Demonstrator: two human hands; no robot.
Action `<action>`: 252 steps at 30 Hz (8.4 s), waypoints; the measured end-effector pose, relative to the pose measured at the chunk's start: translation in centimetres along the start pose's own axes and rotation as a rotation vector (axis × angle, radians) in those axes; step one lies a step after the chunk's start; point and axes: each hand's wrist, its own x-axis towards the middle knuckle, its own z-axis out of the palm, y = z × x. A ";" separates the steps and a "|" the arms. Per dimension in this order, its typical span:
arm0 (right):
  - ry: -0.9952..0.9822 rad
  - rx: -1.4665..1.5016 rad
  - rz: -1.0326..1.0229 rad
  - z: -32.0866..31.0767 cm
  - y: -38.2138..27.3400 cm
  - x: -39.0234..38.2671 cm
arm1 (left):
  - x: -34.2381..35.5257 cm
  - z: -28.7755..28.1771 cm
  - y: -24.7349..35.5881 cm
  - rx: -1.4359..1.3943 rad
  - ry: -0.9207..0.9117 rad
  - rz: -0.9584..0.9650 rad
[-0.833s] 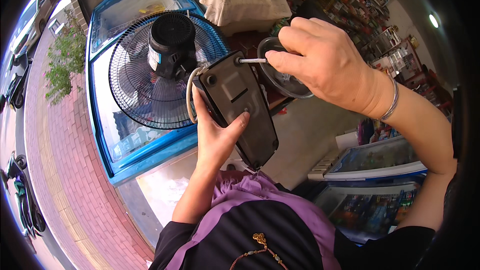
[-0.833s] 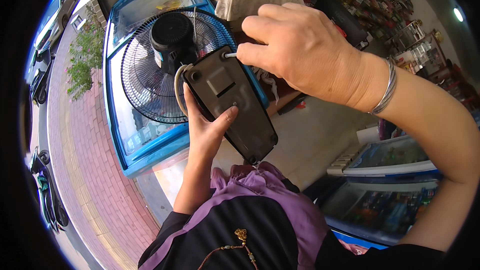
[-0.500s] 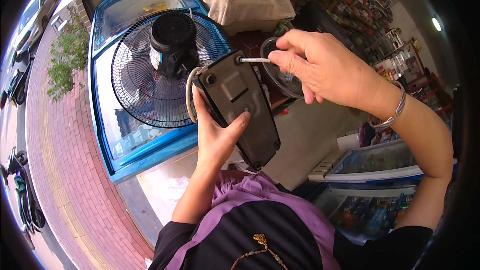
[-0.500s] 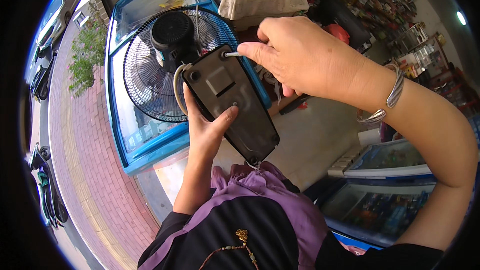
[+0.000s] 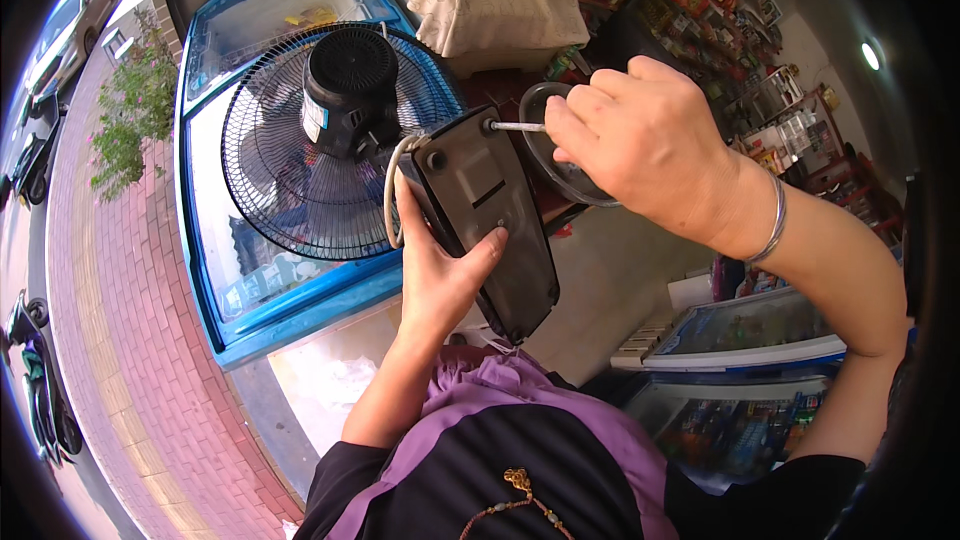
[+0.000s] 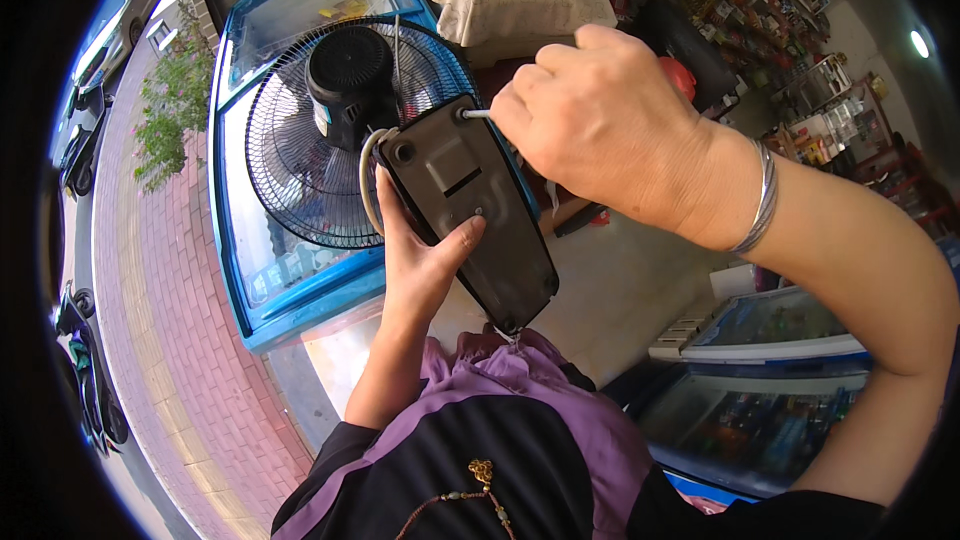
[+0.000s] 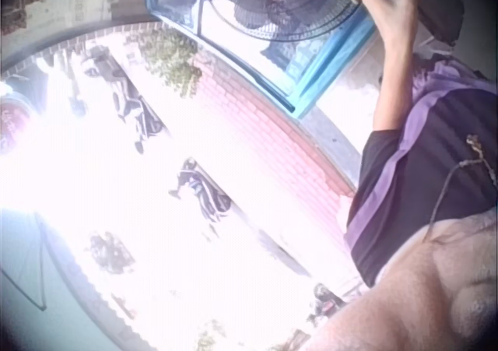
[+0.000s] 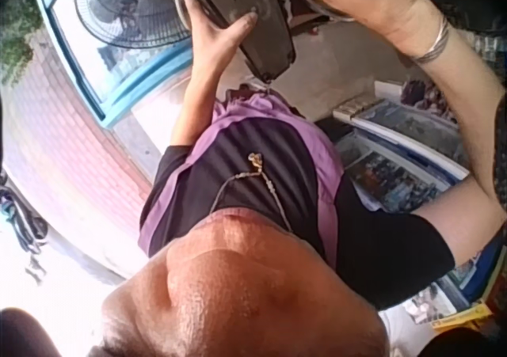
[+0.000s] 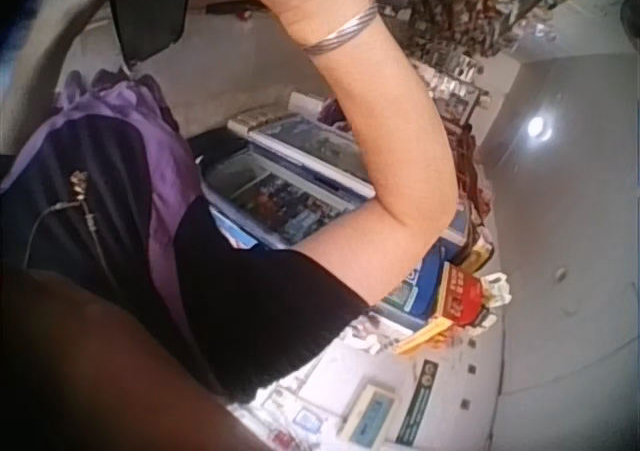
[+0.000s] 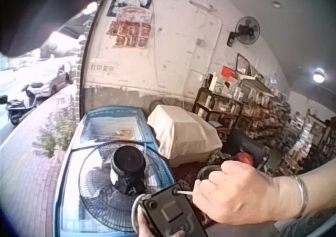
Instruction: The person uses a screwdriver to loosen and tighten screws on the back of a small black electronic device. They rotate the device to access different screw locations and continue the process repeatedly.
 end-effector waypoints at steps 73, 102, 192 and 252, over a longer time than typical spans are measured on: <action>0.088 0.684 0.332 -1.3 0.4 0.4 | -0.4 -0.4 -0.1 -0.076 0.048 -0.018; 0.042 0.110 0.156 -0.6 -0.2 -0.2 | -0.3 -0.4 0.1 -0.092 0.052 0.020; 0.503 0.912 0.519 9.1 -3.7 2.4 | -0.5 -0.4 -0.2 0.019 0.064 0.015; 0.329 1.720 0.780 16.6 -9.7 -13.6 | -4.8 -1.4 -0.8 -0.340 0.136 -0.082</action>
